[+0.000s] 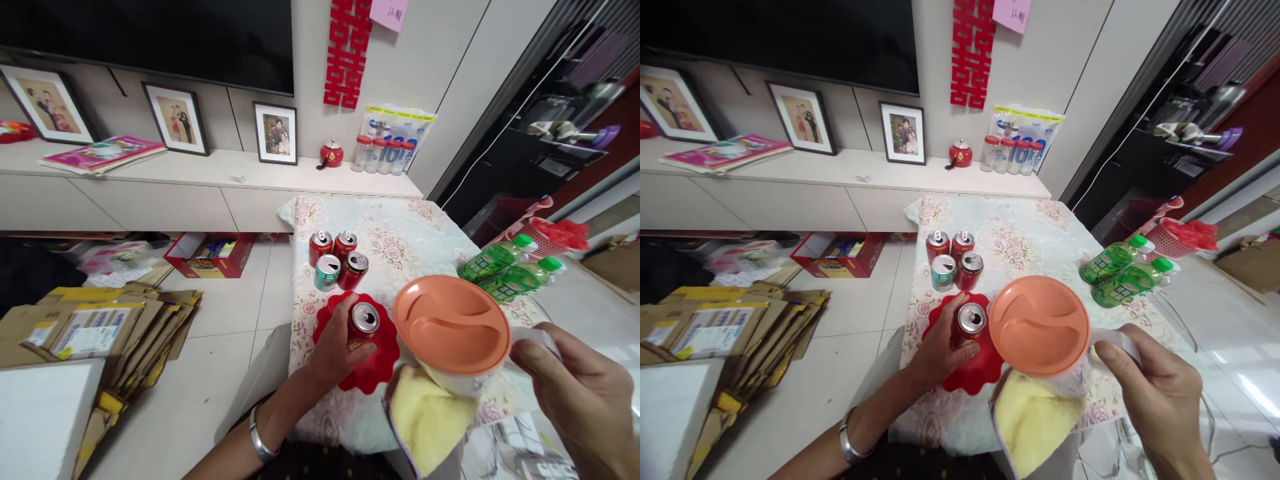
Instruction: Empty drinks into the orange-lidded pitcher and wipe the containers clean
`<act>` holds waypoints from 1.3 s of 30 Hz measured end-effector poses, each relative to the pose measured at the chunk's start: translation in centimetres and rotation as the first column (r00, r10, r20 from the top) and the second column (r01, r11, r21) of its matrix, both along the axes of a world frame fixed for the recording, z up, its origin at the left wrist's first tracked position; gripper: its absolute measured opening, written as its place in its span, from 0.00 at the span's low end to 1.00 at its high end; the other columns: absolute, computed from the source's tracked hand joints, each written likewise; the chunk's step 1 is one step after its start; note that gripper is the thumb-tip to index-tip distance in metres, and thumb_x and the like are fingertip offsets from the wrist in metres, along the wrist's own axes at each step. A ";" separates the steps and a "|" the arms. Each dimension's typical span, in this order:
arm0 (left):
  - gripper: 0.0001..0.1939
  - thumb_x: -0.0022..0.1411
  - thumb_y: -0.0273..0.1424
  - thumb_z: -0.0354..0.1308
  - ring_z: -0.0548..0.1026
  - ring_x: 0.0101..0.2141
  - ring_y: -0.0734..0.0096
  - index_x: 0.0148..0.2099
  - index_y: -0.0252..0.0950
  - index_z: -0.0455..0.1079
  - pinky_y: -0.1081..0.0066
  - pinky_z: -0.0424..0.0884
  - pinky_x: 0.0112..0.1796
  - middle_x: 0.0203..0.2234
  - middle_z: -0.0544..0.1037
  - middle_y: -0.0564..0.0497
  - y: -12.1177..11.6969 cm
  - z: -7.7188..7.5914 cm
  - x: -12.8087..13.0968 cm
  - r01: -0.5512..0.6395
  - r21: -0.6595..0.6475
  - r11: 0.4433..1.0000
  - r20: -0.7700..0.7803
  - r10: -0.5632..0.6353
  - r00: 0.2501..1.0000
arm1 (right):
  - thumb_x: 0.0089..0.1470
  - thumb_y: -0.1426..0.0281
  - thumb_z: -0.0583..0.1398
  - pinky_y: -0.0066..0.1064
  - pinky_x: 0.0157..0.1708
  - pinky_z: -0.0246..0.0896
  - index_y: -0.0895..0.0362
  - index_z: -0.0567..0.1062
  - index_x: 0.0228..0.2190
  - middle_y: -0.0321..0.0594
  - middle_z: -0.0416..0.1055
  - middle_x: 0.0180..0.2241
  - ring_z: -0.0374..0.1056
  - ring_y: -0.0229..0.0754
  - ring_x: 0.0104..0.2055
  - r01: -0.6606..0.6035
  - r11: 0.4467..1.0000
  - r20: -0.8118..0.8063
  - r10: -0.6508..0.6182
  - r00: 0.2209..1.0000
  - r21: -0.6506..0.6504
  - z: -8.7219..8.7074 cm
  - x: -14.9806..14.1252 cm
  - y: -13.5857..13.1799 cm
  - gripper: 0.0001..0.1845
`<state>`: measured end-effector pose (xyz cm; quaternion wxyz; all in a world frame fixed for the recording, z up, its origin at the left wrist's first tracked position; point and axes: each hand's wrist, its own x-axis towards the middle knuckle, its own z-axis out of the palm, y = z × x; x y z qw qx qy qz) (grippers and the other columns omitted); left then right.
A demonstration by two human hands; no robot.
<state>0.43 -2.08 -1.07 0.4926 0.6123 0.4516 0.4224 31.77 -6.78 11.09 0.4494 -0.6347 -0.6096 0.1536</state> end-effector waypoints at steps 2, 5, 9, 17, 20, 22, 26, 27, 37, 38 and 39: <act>0.47 0.58 0.33 0.70 0.59 0.74 0.42 0.75 0.39 0.52 0.43 0.57 0.73 0.74 0.61 0.35 0.2 0.1 0.1 0.012 -0.012 1.000 0.021 -0.012 1.000 | 0.59 0.49 0.70 0.31 0.24 0.50 0.52 0.79 0.30 0.33 0.70 0.26 0.55 0.36 0.25 0.036 0.999 0.062 -0.036 0.997 -0.008 0.3 -0.3 -0.7 0.20; 0.43 0.60 0.33 0.69 0.63 0.72 0.44 0.73 0.39 0.56 0.44 0.60 0.71 0.72 0.65 0.36 0.6 0.1 0.4 0.009 -0.002 1.000 0.030 -0.009 1.000 | 0.62 0.47 0.67 0.31 0.23 0.49 0.52 0.79 0.31 0.33 0.72 0.26 0.52 0.35 0.23 0.041 0.999 0.186 -0.040 0.982 -0.004 0.9 -1.0 -1.4 0.21; 0.39 0.60 0.30 0.68 0.68 0.69 0.45 0.70 0.39 0.60 0.43 0.63 0.70 0.67 0.69 0.37 0.7 -0.2 0.6 -0.004 0.065 0.998 0.011 0.003 1.000 | 0.65 0.50 0.65 0.27 0.20 0.56 0.53 0.80 0.31 0.34 0.78 0.28 0.56 0.33 0.19 -0.069 0.997 0.434 0.054 0.899 0.021 1.4 -0.7 -1.4 0.20; 0.35 0.61 0.26 0.66 0.71 0.66 0.43 0.68 0.39 0.62 0.43 0.68 0.67 0.65 0.72 0.38 0.5 -0.9 0.9 -0.038 0.200 0.979 0.014 0.036 0.999 | 0.69 0.53 0.63 0.21 0.17 0.57 0.55 0.77 0.31 0.28 0.67 0.18 0.60 0.31 0.15 -0.253 0.965 0.668 0.146 0.730 0.066 2.1 -1.2 -0.5 0.20; 0.35 0.60 0.25 0.67 0.71 0.65 0.44 0.68 0.40 0.63 0.44 0.69 0.66 0.64 0.72 0.38 0.5 -1.0 1.0 -0.041 0.208 0.977 0.018 0.038 0.999 | 0.71 0.54 0.61 0.20 0.17 0.58 0.55 0.77 0.32 0.29 0.70 0.19 0.61 0.31 0.16 -0.276 0.958 0.707 0.141 0.694 0.080 2.4 -1.5 -0.4 0.20; 0.35 0.59 0.25 0.67 0.72 0.65 0.44 0.67 0.40 0.63 0.44 0.69 0.66 0.64 0.73 0.39 0.6 -1.1 1.0 -0.045 0.212 0.976 0.026 0.040 0.999 | 0.71 0.53 0.60 0.20 0.17 0.58 0.56 0.76 0.32 0.29 0.70 0.19 0.61 0.30 0.15 -0.279 0.957 0.731 0.133 0.670 0.082 2.6 -1.7 -0.3 0.21; 0.35 0.60 0.25 0.67 0.73 0.64 0.45 0.67 0.40 0.63 0.43 0.70 0.65 0.63 0.73 0.39 0.6 -1.2 1.1 -0.058 0.219 0.974 0.041 0.050 0.998 | 0.72 0.51 0.58 0.20 0.15 0.56 0.55 0.75 0.28 0.28 0.64 0.16 0.58 0.30 0.14 -0.273 0.958 0.726 0.129 0.675 0.083 3.4 -2.6 0.0 0.26; 0.34 0.60 0.25 0.66 0.73 0.64 0.46 0.67 0.40 0.63 0.43 0.70 0.65 0.63 0.73 0.39 0.6 -1.2 1.1 -0.059 0.218 0.974 0.042 0.051 0.998 | 0.72 0.50 0.57 0.21 0.15 0.55 0.55 0.75 0.27 0.28 0.63 0.15 0.58 0.30 0.13 -0.265 0.960 0.714 0.120 0.690 0.094 3.7 -3.0 0.1 0.27; 0.35 0.61 0.25 0.66 0.70 0.66 0.46 0.68 0.40 0.62 0.43 0.67 0.66 0.64 0.71 0.37 0.5 -1.3 1.1 -0.039 0.209 0.977 0.042 0.031 0.999 | 0.71 0.46 0.57 0.23 0.14 0.54 0.55 0.74 0.23 0.29 0.62 0.14 0.57 0.31 0.13 -0.238 0.964 0.691 0.092 0.717 0.119 4.6 -4.1 0.6 0.31; 0.34 0.61 0.26 0.66 0.70 0.66 0.46 0.68 0.41 0.62 0.43 0.67 0.66 0.64 0.71 0.38 0.5 -1.3 1.1 -0.043 0.208 0.977 0.042 0.035 0.998 | 0.71 0.47 0.57 0.23 0.14 0.54 0.55 0.74 0.24 0.29 0.61 0.14 0.56 0.31 0.13 -0.246 0.961 0.693 0.095 0.714 0.122 4.6 -4.1 0.6 0.31; 0.34 0.61 0.26 0.66 0.71 0.66 0.46 0.68 0.41 0.62 0.43 0.67 0.66 0.64 0.71 0.38 0.5 -1.4 1.2 -0.047 0.208 0.977 0.043 0.039 0.998 | 0.71 0.47 0.57 0.23 0.14 0.54 0.55 0.74 0.24 0.29 0.61 0.14 0.56 0.31 0.13 -0.252 0.960 0.697 0.098 0.711 0.122 4.6 -4.2 0.7 0.31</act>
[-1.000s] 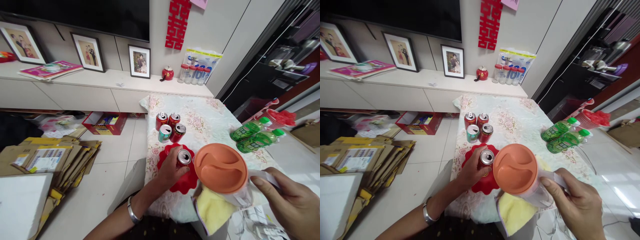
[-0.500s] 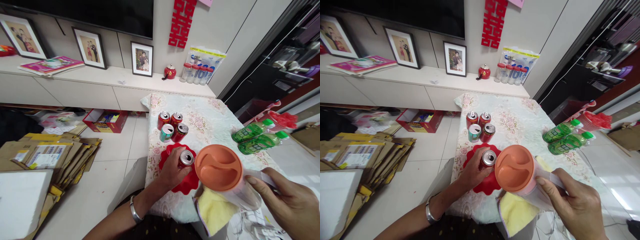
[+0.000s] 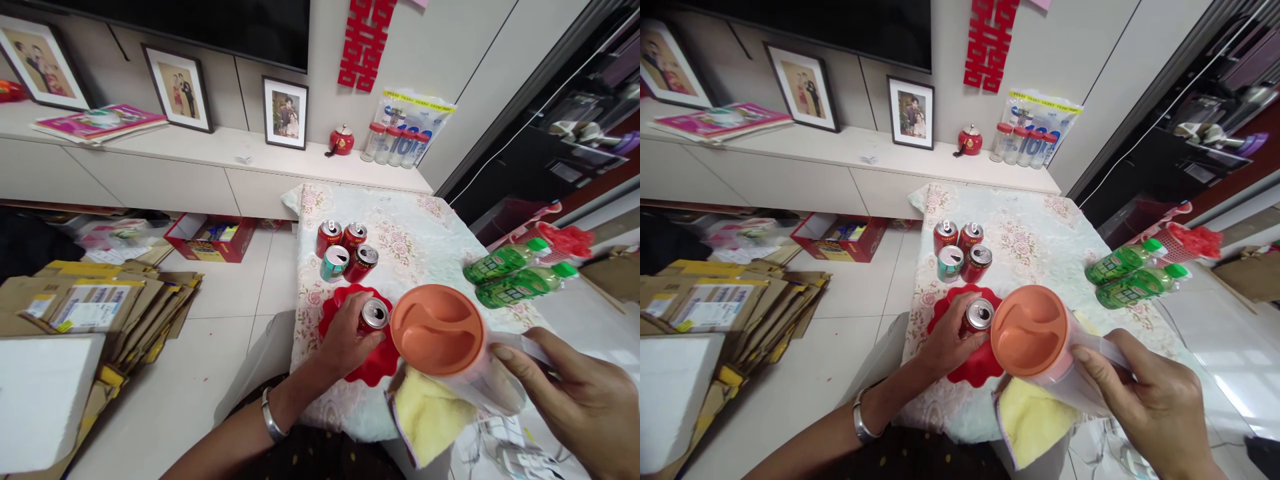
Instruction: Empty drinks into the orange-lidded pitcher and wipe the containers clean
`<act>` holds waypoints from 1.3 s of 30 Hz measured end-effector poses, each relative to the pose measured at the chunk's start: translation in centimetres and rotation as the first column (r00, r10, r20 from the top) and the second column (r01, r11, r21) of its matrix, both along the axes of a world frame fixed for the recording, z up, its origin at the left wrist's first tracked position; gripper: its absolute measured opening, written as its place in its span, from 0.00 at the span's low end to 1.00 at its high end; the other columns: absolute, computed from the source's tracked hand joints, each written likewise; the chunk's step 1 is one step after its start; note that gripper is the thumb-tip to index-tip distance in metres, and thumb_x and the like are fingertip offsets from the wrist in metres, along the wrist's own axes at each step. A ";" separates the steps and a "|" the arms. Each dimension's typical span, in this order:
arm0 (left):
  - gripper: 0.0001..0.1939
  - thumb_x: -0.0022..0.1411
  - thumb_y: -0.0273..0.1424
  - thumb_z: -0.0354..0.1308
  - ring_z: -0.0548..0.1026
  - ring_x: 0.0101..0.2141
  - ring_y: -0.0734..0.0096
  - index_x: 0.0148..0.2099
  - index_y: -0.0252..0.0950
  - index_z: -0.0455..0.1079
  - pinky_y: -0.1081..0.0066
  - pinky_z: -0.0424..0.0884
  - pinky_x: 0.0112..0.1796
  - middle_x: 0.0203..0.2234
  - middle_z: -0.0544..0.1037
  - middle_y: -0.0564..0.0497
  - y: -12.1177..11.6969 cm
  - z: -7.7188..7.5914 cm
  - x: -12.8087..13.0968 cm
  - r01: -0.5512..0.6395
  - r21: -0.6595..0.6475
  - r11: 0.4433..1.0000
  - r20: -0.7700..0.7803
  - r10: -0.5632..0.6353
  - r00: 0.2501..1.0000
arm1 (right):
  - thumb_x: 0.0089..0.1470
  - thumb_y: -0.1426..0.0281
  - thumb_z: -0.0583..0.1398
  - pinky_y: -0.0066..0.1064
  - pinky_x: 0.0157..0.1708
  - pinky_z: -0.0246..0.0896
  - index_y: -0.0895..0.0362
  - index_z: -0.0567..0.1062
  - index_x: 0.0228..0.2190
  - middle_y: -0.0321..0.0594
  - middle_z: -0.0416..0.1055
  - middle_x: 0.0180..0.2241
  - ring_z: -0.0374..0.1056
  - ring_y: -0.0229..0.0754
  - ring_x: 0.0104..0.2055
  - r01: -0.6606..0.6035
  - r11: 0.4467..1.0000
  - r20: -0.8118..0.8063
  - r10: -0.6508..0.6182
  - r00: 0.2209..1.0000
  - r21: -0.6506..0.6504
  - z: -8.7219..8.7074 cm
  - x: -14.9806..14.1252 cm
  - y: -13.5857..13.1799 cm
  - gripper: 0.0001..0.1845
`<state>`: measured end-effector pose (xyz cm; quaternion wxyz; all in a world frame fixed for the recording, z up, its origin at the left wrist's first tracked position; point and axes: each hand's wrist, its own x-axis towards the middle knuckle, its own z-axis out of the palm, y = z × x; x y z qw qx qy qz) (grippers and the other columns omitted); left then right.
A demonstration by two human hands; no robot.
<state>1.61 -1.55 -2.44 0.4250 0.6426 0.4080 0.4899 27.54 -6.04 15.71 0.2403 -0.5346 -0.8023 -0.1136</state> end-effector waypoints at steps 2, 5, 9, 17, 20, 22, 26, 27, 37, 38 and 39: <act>0.34 0.62 0.27 0.66 0.71 0.65 0.46 0.68 0.41 0.61 0.43 0.68 0.66 0.64 0.72 0.38 0.0 0.0 0.1 -0.001 0.004 1.000 0.000 0.001 1.000 | 0.71 0.47 0.57 0.23 0.15 0.55 0.56 0.75 0.24 0.30 0.63 0.14 0.57 0.30 0.13 -0.006 1.000 0.001 0.006 1.000 -0.003 0.1 -0.2 0.2 0.32; 0.34 0.63 0.27 0.66 0.71 0.65 0.46 0.68 0.42 0.61 0.43 0.68 0.65 0.64 0.72 0.38 0.0 0.0 0.2 0.000 0.008 1.000 0.001 0.000 1.000 | 0.71 0.46 0.57 0.22 0.14 0.54 0.56 0.74 0.22 0.30 0.63 0.14 0.57 0.30 0.12 -0.016 1.000 -0.006 0.016 1.000 -0.003 0.2 -0.5 0.4 0.33; 0.32 0.62 0.28 0.67 0.71 0.65 0.44 0.66 0.41 0.63 0.43 0.69 0.65 0.64 0.72 0.37 0.0 0.0 0.2 0.009 0.007 1.000 0.002 -0.009 1.000 | 0.71 0.45 0.56 0.22 0.14 0.53 0.55 0.73 0.23 0.29 0.61 0.13 0.56 0.29 0.12 -0.016 1.000 0.012 0.016 1.000 0.000 0.1 -0.6 0.5 0.33; 0.33 0.62 0.26 0.66 0.71 0.65 0.45 0.66 0.42 0.62 0.43 0.69 0.65 0.63 0.72 0.39 0.1 -0.1 0.1 0.006 0.037 0.999 0.000 -0.006 1.000 | 0.72 0.50 0.58 0.22 0.16 0.54 0.55 0.73 0.24 0.28 0.59 0.14 0.55 0.30 0.14 -0.045 0.998 0.089 0.048 0.995 -0.034 -0.4 0.5 0.7 0.29; 0.33 0.62 0.25 0.66 0.71 0.66 0.45 0.66 0.42 0.62 0.43 0.69 0.65 0.64 0.72 0.38 0.0 0.0 0.1 0.005 0.025 1.000 -0.003 -0.005 1.000 | 0.71 0.52 0.59 0.22 0.16 0.55 0.55 0.73 0.25 0.28 0.58 0.15 0.55 0.31 0.15 -0.047 0.998 0.086 0.051 0.995 -0.048 -0.6 0.7 0.8 0.26; 0.33 0.62 0.25 0.66 0.70 0.66 0.45 0.67 0.42 0.62 0.43 0.69 0.65 0.64 0.71 0.38 0.0 0.0 0.1 0.003 0.016 1.000 -0.004 -0.003 1.000 | 0.71 0.52 0.59 0.22 0.16 0.54 0.55 0.73 0.25 0.28 0.58 0.15 0.54 0.31 0.15 -0.047 0.998 0.082 0.050 0.995 -0.044 -0.6 0.7 0.9 0.26; 0.34 0.63 0.27 0.66 0.70 0.66 0.46 0.69 0.41 0.60 0.42 0.68 0.65 0.64 0.72 0.38 0.0 -0.2 0.1 -0.001 0.041 0.999 -0.010 0.001 1.000 | 0.70 0.52 0.60 0.22 0.16 0.53 0.54 0.72 0.25 0.27 0.56 0.14 0.53 0.30 0.15 -0.060 0.998 0.094 0.062 0.994 -0.024 -0.5 0.7 1.1 0.26; 0.35 0.63 0.27 0.66 0.70 0.66 0.46 0.69 0.41 0.60 0.42 0.68 0.65 0.64 0.72 0.38 0.0 -0.3 0.1 0.000 0.046 0.999 -0.012 0.001 1.000 | 0.71 0.52 0.60 0.22 0.16 0.53 0.54 0.72 0.25 0.27 0.56 0.14 0.53 0.30 0.15 -0.062 0.998 0.101 0.065 0.993 -0.026 -0.4 0.6 1.1 0.26; 0.35 0.64 0.29 0.68 0.71 0.66 0.45 0.69 0.42 0.60 0.42 0.69 0.65 0.64 0.72 0.38 0.1 -0.3 0.2 -0.006 0.056 0.998 -0.019 0.007 1.000 | 0.69 0.50 0.60 0.23 0.16 0.53 0.54 0.71 0.20 0.30 0.60 0.12 0.56 0.31 0.13 -0.059 0.996 0.086 0.065 0.994 -0.063 0.1 0.1 1.7 0.30; 0.35 0.64 0.29 0.68 0.71 0.66 0.45 0.69 0.42 0.60 0.42 0.69 0.65 0.64 0.72 0.38 0.1 -0.3 0.2 -0.009 0.057 0.998 -0.019 0.010 1.000 | 0.69 0.50 0.60 0.23 0.16 0.54 0.54 0.71 0.20 0.31 0.62 0.13 0.56 0.31 0.13 -0.061 0.996 0.082 0.066 0.994 -0.061 0.1 0.1 1.8 0.30; 0.35 0.64 0.29 0.68 0.71 0.65 0.45 0.69 0.43 0.60 0.42 0.69 0.65 0.64 0.72 0.38 0.1 -0.3 0.2 -0.011 0.058 0.998 -0.019 0.012 1.000 | 0.69 0.50 0.60 0.23 0.16 0.54 0.54 0.71 0.20 0.31 0.63 0.13 0.57 0.31 0.13 -0.068 0.996 0.081 0.072 0.994 -0.052 0.1 0.2 1.8 0.30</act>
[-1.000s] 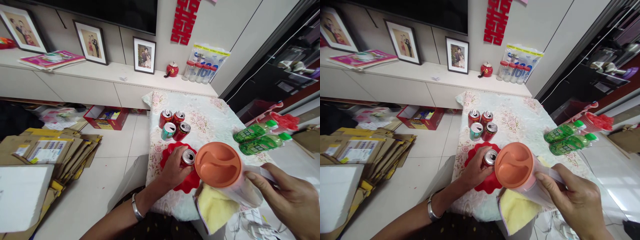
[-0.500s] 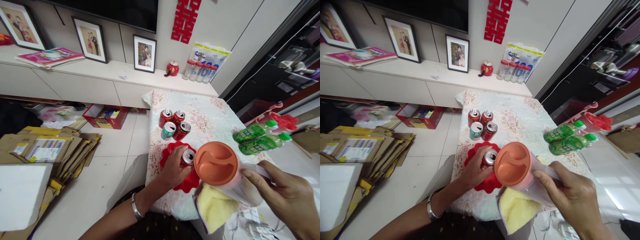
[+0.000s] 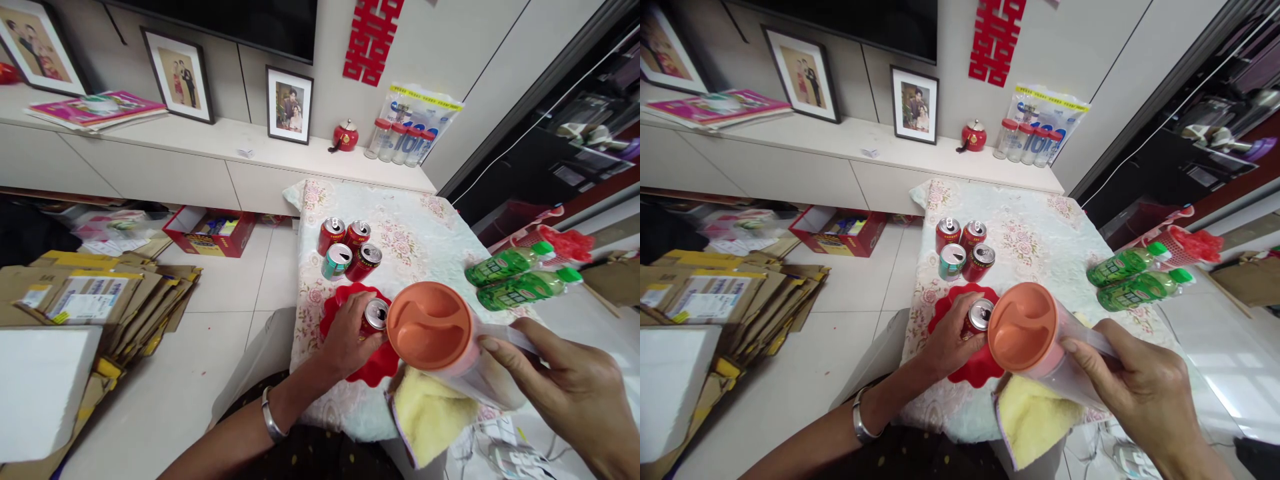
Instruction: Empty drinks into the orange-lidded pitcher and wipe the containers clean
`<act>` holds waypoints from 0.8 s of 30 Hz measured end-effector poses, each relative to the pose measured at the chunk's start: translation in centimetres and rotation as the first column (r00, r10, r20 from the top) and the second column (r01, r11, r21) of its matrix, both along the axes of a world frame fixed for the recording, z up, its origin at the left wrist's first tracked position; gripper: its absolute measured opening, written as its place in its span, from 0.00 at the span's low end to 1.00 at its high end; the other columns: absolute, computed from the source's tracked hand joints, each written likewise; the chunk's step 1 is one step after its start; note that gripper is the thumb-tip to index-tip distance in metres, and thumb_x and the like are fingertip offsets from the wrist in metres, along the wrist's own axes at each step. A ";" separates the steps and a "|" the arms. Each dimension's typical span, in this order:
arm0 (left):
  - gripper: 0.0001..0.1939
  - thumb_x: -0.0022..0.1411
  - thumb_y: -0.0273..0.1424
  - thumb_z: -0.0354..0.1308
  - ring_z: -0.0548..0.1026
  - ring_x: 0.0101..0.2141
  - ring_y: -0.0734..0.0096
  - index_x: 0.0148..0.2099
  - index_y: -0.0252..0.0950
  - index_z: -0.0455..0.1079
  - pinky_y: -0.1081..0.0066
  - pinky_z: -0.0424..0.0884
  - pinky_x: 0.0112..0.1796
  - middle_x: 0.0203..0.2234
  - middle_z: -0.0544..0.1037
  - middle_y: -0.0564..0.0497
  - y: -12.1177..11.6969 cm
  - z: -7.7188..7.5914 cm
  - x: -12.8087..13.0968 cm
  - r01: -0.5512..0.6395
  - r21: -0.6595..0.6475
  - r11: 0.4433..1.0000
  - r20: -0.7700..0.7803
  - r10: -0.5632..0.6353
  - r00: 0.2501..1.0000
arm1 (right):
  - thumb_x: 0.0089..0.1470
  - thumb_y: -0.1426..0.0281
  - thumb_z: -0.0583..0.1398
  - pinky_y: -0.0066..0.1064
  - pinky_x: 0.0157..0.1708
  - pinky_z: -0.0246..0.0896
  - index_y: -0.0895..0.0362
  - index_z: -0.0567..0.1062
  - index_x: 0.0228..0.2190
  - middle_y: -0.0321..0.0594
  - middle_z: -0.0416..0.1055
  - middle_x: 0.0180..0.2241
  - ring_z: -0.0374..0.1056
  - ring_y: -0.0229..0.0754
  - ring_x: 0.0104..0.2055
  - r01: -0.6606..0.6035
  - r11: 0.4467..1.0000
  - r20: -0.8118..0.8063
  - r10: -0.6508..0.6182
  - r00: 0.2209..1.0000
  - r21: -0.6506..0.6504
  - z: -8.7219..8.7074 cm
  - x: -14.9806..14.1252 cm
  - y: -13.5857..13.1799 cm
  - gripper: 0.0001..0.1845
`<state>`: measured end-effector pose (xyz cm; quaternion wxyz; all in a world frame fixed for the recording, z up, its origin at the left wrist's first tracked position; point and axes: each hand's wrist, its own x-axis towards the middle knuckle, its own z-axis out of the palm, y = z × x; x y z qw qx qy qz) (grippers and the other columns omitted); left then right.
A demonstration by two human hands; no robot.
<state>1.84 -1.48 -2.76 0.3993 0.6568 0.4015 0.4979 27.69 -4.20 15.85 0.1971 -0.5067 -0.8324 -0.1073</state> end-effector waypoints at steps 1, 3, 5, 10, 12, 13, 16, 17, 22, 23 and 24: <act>0.35 0.64 0.30 0.69 0.71 0.65 0.45 0.69 0.43 0.60 0.42 0.70 0.65 0.64 0.72 0.38 0.0 0.0 0.0 -0.001 0.001 1.000 0.000 0.001 1.000 | 0.69 0.50 0.60 0.23 0.17 0.54 0.54 0.72 0.21 0.32 0.65 0.14 0.58 0.31 0.13 -0.012 1.000 0.007 0.012 1.000 0.010 0.0 0.0 0.1 0.29; 0.35 0.65 0.30 0.68 0.71 0.65 0.45 0.69 0.43 0.60 0.42 0.70 0.65 0.64 0.72 0.38 0.0 0.1 0.0 0.000 -0.003 1.000 0.000 0.000 1.000 | 0.70 0.52 0.60 0.22 0.17 0.55 0.55 0.72 0.21 0.33 0.68 0.15 0.59 0.31 0.13 -0.043 0.999 0.042 0.041 0.998 0.032 0.1 0.0 0.1 0.29; 0.34 0.65 0.31 0.68 0.71 0.65 0.45 0.69 0.43 0.60 0.42 0.70 0.65 0.64 0.72 0.38 -0.1 0.1 0.0 0.003 -0.007 1.000 0.000 -0.003 1.000 | 0.71 0.54 0.59 0.21 0.17 0.55 0.55 0.71 0.20 0.34 0.69 0.15 0.60 0.31 0.12 -0.060 0.997 0.082 0.057 0.995 0.045 0.3 0.0 0.1 0.29; 0.34 0.65 0.31 0.68 0.71 0.66 0.45 0.69 0.42 0.60 0.43 0.69 0.65 0.64 0.72 0.38 -0.2 0.2 -0.1 0.004 -0.004 1.000 0.001 -0.004 1.000 | 0.71 0.56 0.59 0.21 0.16 0.55 0.55 0.69 0.20 0.33 0.67 0.14 0.60 0.31 0.12 -0.065 0.997 0.123 0.058 0.991 0.047 0.6 -0.2 0.1 0.28; 0.34 0.65 0.31 0.68 0.71 0.65 0.46 0.69 0.42 0.60 0.43 0.70 0.65 0.64 0.72 0.38 -0.2 0.2 -0.1 0.000 -0.001 1.000 0.005 0.000 1.000 | 0.72 0.56 0.59 0.21 0.16 0.55 0.54 0.69 0.20 0.32 0.66 0.13 0.60 0.31 0.12 -0.066 0.996 0.124 0.059 0.990 0.053 0.6 -0.2 0.2 0.28; 0.33 0.65 0.31 0.68 0.71 0.65 0.46 0.69 0.43 0.60 0.43 0.70 0.65 0.64 0.72 0.38 -0.2 0.2 -0.1 -0.002 0.003 1.000 0.006 0.002 1.000 | 0.72 0.56 0.59 0.21 0.16 0.55 0.54 0.69 0.21 0.32 0.65 0.13 0.59 0.31 0.12 -0.070 0.996 0.124 0.062 0.990 0.056 0.5 -0.2 0.3 0.28; 0.33 0.66 0.31 0.67 0.71 0.65 0.45 0.69 0.43 0.60 0.43 0.69 0.65 0.64 0.72 0.38 -0.2 0.2 -0.1 -0.001 0.008 1.000 0.007 0.001 1.000 | 0.72 0.56 0.59 0.21 0.16 0.54 0.54 0.69 0.22 0.31 0.62 0.12 0.59 0.31 0.12 -0.081 0.995 0.135 0.072 0.988 0.060 0.5 -0.2 0.5 0.27; 0.33 0.66 0.31 0.67 0.71 0.65 0.45 0.69 0.43 0.60 0.43 0.69 0.65 0.64 0.72 0.38 -0.1 0.2 -0.1 0.000 0.007 1.000 0.009 0.000 1.000 | 0.72 0.56 0.59 0.21 0.16 0.54 0.54 0.69 0.22 0.30 0.62 0.12 0.59 0.31 0.12 -0.084 0.995 0.138 0.076 0.987 0.059 0.5 -0.2 0.6 0.27; 0.32 0.66 0.31 0.66 0.71 0.66 0.46 0.68 0.42 0.60 0.43 0.69 0.65 0.64 0.72 0.37 -0.1 0.2 0.0 0.002 0.016 1.000 0.012 -0.003 1.000 | 0.72 0.55 0.59 0.21 0.16 0.54 0.54 0.69 0.21 0.31 0.63 0.12 0.59 0.31 0.12 -0.073 0.996 0.118 0.068 0.991 0.045 0.6 -0.2 0.6 0.28; 0.32 0.66 0.31 0.66 0.71 0.65 0.46 0.68 0.41 0.60 0.43 0.69 0.65 0.64 0.72 0.37 -0.1 0.2 0.0 0.003 0.016 1.000 0.010 -0.003 1.000 | 0.72 0.55 0.59 0.20 0.16 0.54 0.54 0.70 0.22 0.31 0.64 0.13 0.59 0.31 0.12 -0.073 0.996 0.118 0.068 0.991 0.040 0.7 -0.2 0.6 0.27; 0.32 0.66 0.31 0.66 0.71 0.65 0.45 0.68 0.41 0.61 0.43 0.69 0.65 0.64 0.72 0.37 -0.1 0.2 0.0 0.003 0.015 1.000 0.009 -0.003 1.000 | 0.71 0.55 0.59 0.20 0.16 0.54 0.55 0.71 0.22 0.31 0.64 0.13 0.59 0.31 0.12 -0.076 0.997 0.121 0.072 0.990 0.034 0.7 -0.2 0.6 0.27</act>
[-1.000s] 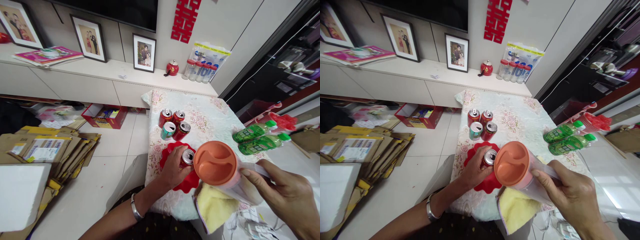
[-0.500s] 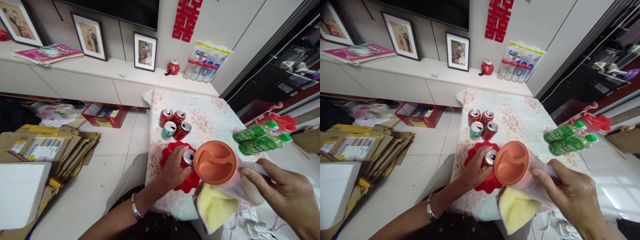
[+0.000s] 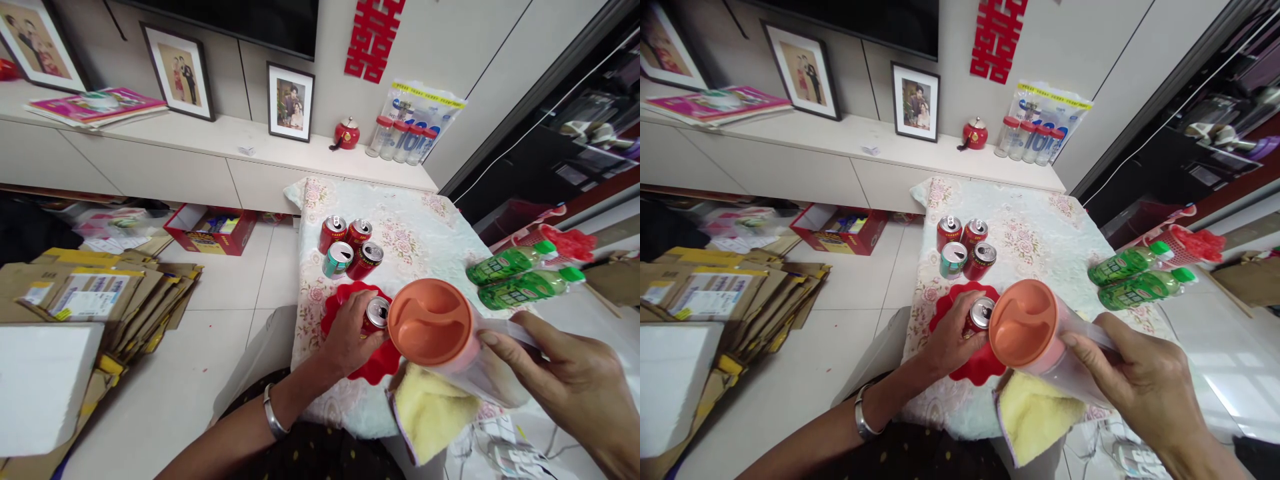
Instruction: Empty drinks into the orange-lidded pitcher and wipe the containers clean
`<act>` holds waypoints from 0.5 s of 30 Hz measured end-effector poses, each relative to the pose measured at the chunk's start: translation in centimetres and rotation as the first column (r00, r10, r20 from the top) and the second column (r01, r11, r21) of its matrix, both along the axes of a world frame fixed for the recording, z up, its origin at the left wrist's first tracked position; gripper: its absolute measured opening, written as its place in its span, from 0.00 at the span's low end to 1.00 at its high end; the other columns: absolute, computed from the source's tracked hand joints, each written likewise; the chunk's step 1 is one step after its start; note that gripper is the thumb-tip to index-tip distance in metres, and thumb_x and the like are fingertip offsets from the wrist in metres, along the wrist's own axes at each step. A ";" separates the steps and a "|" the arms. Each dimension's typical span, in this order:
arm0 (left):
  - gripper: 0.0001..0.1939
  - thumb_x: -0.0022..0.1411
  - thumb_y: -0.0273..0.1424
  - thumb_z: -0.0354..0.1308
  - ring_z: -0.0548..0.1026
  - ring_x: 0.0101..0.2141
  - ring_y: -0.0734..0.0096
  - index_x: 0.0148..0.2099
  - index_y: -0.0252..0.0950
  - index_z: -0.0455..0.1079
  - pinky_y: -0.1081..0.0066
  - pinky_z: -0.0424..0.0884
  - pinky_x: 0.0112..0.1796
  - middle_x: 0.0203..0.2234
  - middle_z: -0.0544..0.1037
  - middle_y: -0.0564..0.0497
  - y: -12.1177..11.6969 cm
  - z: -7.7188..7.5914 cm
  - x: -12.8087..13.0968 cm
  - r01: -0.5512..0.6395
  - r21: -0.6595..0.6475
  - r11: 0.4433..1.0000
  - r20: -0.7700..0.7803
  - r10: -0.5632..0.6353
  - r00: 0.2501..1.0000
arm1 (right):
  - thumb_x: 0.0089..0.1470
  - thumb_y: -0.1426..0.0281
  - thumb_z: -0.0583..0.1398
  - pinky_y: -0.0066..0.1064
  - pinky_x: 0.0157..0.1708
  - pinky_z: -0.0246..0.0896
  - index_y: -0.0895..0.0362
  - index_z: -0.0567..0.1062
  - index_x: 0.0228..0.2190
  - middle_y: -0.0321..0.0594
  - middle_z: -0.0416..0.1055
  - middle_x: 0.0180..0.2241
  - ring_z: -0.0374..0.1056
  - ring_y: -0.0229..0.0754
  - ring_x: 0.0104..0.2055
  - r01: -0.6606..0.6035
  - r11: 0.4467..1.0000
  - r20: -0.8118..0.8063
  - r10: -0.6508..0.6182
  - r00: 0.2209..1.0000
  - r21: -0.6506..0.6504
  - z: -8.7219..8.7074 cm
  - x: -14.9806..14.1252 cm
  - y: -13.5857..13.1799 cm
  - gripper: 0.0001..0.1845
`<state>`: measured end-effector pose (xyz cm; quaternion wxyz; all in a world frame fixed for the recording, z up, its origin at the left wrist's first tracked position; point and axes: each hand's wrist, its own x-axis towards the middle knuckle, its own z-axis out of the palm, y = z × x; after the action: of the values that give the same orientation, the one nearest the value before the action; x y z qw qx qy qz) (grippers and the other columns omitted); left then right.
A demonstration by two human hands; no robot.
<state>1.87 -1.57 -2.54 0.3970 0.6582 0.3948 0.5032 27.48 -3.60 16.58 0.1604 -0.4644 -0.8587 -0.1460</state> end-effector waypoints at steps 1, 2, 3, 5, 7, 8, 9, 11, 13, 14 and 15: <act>0.32 0.66 0.30 0.66 0.71 0.65 0.45 0.68 0.40 0.61 0.43 0.69 0.65 0.64 0.72 0.36 0.0 0.0 0.0 0.000 -0.001 1.000 -0.001 0.000 1.000 | 0.71 0.56 0.59 0.20 0.16 0.54 0.55 0.72 0.23 0.31 0.64 0.13 0.60 0.31 0.12 -0.004 1.000 -0.001 0.004 1.000 -0.006 0.0 0.0 0.0 0.26; 0.32 0.65 0.30 0.66 0.71 0.65 0.45 0.68 0.40 0.61 0.43 0.69 0.65 0.64 0.72 0.36 0.0 0.0 0.0 0.000 -0.003 1.000 -0.001 0.000 1.000 | 0.71 0.56 0.60 0.21 0.16 0.54 0.55 0.72 0.23 0.31 0.64 0.13 0.60 0.31 0.12 -0.004 1.000 -0.004 0.004 1.000 -0.011 0.1 0.0 0.0 0.25; 0.32 0.65 0.30 0.66 0.71 0.65 0.44 0.68 0.39 0.61 0.42 0.69 0.65 0.64 0.72 0.36 0.0 -0.1 0.0 -0.001 -0.004 1.000 -0.002 0.001 1.000 | 0.71 0.56 0.60 0.21 0.16 0.54 0.55 0.72 0.23 0.31 0.63 0.13 0.60 0.31 0.12 0.002 1.000 -0.011 -0.002 1.000 -0.017 0.1 0.0 0.1 0.25; 0.32 0.65 0.30 0.66 0.71 0.65 0.44 0.68 0.39 0.61 0.42 0.69 0.65 0.64 0.72 0.36 0.0 -0.1 0.0 -0.005 0.000 1.000 -0.003 0.005 1.000 | 0.70 0.55 0.60 0.21 0.16 0.53 0.54 0.72 0.22 0.31 0.63 0.12 0.59 0.31 0.12 0.013 0.999 -0.029 -0.014 0.999 -0.033 0.1 0.0 0.2 0.26; 0.32 0.66 0.31 0.66 0.71 0.66 0.45 0.68 0.40 0.61 0.42 0.69 0.65 0.64 0.72 0.36 0.0 -0.1 0.0 -0.006 0.002 1.000 -0.001 0.006 1.000 | 0.69 0.54 0.61 0.21 0.15 0.52 0.54 0.72 0.22 0.30 0.62 0.12 0.58 0.31 0.12 0.027 0.998 -0.037 -0.029 0.999 -0.051 0.2 -0.1 0.3 0.27; 0.32 0.66 0.31 0.66 0.71 0.66 0.45 0.68 0.41 0.60 0.43 0.69 0.65 0.64 0.72 0.37 0.0 -0.1 0.0 -0.004 0.002 1.000 0.000 0.004 1.000 | 0.69 0.53 0.61 0.21 0.15 0.52 0.54 0.71 0.22 0.30 0.61 0.12 0.58 0.31 0.12 0.031 0.998 -0.036 -0.033 0.999 -0.057 0.2 -0.1 0.3 0.27; 0.32 0.66 0.31 0.66 0.71 0.66 0.45 0.68 0.41 0.60 0.43 0.69 0.65 0.64 0.72 0.37 0.0 -0.2 0.0 -0.002 0.001 1.000 0.000 0.002 1.000 | 0.70 0.52 0.60 0.21 0.15 0.52 0.55 0.71 0.22 0.30 0.60 0.12 0.57 0.31 0.12 0.033 0.998 -0.035 -0.035 0.999 -0.058 0.2 0.0 0.3 0.28; 0.32 0.66 0.31 0.66 0.71 0.66 0.45 0.68 0.41 0.60 0.43 0.69 0.65 0.64 0.72 0.37 0.0 -0.1 0.0 -0.001 -0.001 1.000 -0.001 0.001 1.000 | 0.70 0.48 0.58 0.20 0.15 0.52 0.55 0.71 0.22 0.31 0.60 0.12 0.57 0.31 0.12 0.039 0.998 -0.025 -0.040 0.999 -0.054 0.2 0.1 0.4 0.31; 0.32 0.66 0.31 0.66 0.71 0.66 0.44 0.68 0.40 0.60 0.42 0.69 0.65 0.64 0.72 0.36 0.0 -0.1 0.0 -0.001 -0.002 1.000 0.001 0.001 1.000 | 0.70 0.44 0.56 0.20 0.16 0.54 0.55 0.71 0.21 0.32 0.61 0.12 0.58 0.31 0.12 0.048 0.998 -0.012 -0.049 0.999 -0.050 0.3 0.1 0.6 0.34; 0.32 0.66 0.31 0.66 0.71 0.66 0.44 0.68 0.40 0.61 0.42 0.69 0.65 0.64 0.72 0.36 0.0 -0.1 0.0 0.000 -0.002 1.000 0.002 0.000 1.000 | 0.69 0.42 0.55 0.20 0.16 0.54 0.55 0.71 0.21 0.33 0.62 0.12 0.59 0.31 0.12 0.058 0.997 -0.011 -0.059 0.998 -0.059 0.2 0.1 0.6 0.36; 0.31 0.66 0.31 0.66 0.71 0.66 0.44 0.68 0.40 0.61 0.42 0.69 0.65 0.64 0.72 0.36 0.0 0.0 0.0 0.004 -0.002 1.000 0.003 -0.004 1.000 | 0.68 0.39 0.55 0.20 0.16 0.55 0.55 0.71 0.20 0.34 0.63 0.12 0.59 0.31 0.12 0.087 0.994 -0.026 -0.088 0.996 -0.067 0.2 0.1 0.7 0.38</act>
<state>1.87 -1.54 -2.56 0.3992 0.6579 0.3933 0.5031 27.61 -2.88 16.79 0.1509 -0.5086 -0.8394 -0.1178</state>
